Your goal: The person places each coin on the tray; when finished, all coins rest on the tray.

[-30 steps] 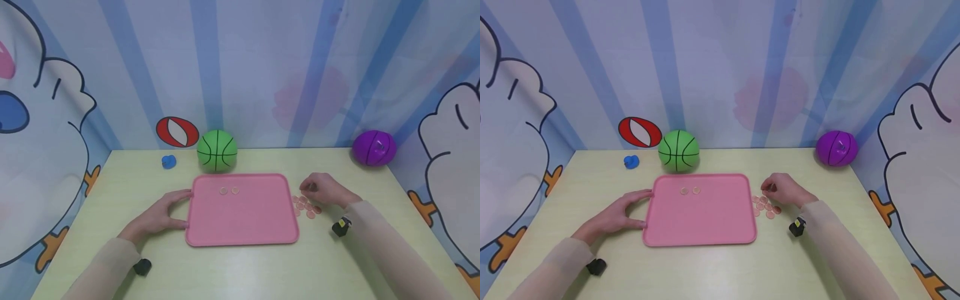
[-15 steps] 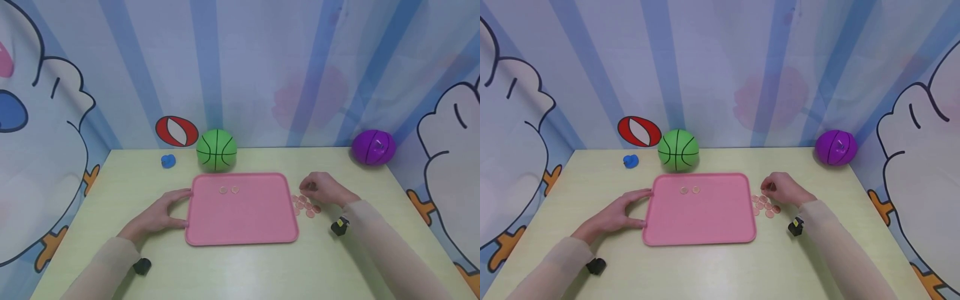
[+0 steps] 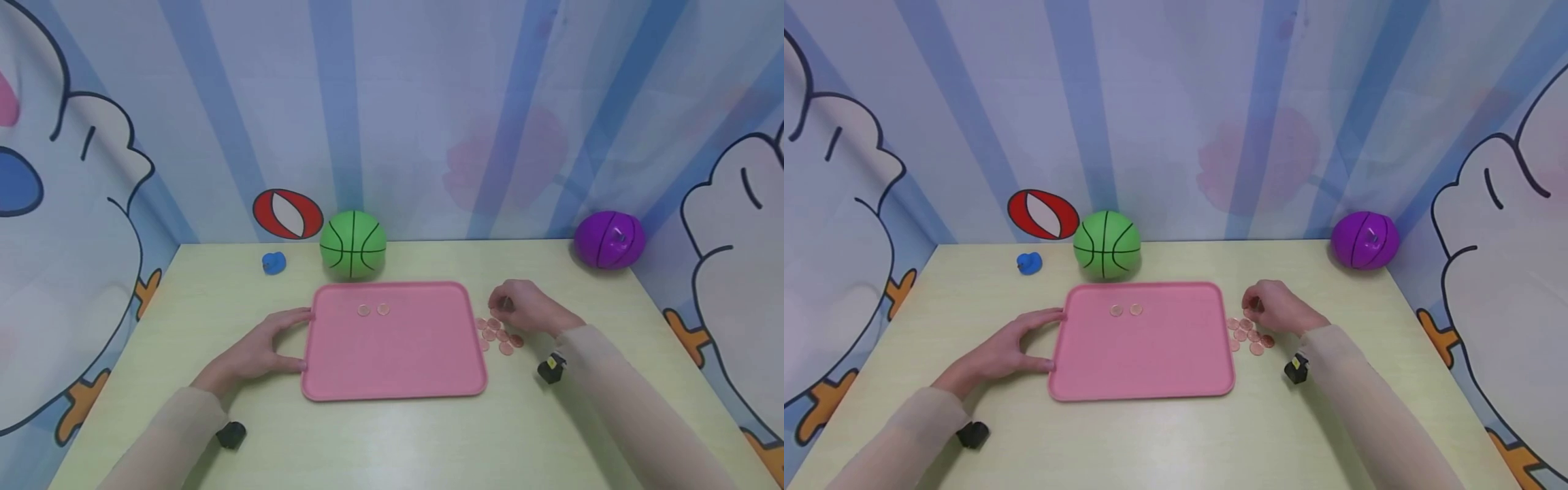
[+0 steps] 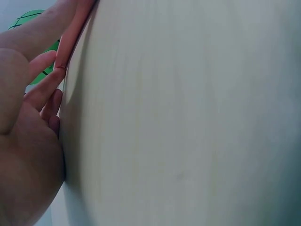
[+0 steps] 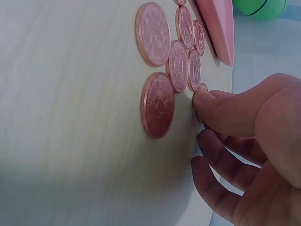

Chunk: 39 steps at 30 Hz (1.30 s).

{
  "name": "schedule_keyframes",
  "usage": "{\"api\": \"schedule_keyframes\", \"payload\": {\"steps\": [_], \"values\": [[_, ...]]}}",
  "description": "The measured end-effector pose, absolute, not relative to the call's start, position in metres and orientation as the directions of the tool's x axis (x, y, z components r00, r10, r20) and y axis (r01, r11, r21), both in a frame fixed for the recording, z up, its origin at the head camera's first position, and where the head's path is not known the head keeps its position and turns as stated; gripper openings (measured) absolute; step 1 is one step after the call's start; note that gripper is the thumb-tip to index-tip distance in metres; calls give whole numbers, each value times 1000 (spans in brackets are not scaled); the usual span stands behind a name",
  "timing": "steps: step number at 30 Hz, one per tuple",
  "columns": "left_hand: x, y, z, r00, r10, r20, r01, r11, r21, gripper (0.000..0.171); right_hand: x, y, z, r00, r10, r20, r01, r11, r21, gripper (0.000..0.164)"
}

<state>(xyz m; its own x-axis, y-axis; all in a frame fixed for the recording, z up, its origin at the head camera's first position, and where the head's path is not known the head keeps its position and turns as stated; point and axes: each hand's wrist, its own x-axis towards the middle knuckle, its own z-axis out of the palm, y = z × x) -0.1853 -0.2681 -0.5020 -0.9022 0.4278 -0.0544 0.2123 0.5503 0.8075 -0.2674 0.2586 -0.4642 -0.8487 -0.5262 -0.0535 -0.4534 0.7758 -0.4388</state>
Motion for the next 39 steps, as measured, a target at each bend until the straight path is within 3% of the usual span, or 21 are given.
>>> {"api": "schedule_keyframes", "payload": {"steps": [16,26,39], "values": [[-184,-268,-501,-905,420,-66,200,558,805,95,-267,259,-464,-843,-536,-57,-467,780,-417,11],[-184,-268,-501,-906,418,-67,203,567,798,95,-261,261,-459,-828,-558,-63,-475,757,-449,18],[-184,-269,-503,-903,426,-51,221,565,795,92,-258,270,-462,-854,-517,-48,-429,753,-499,21]]}}
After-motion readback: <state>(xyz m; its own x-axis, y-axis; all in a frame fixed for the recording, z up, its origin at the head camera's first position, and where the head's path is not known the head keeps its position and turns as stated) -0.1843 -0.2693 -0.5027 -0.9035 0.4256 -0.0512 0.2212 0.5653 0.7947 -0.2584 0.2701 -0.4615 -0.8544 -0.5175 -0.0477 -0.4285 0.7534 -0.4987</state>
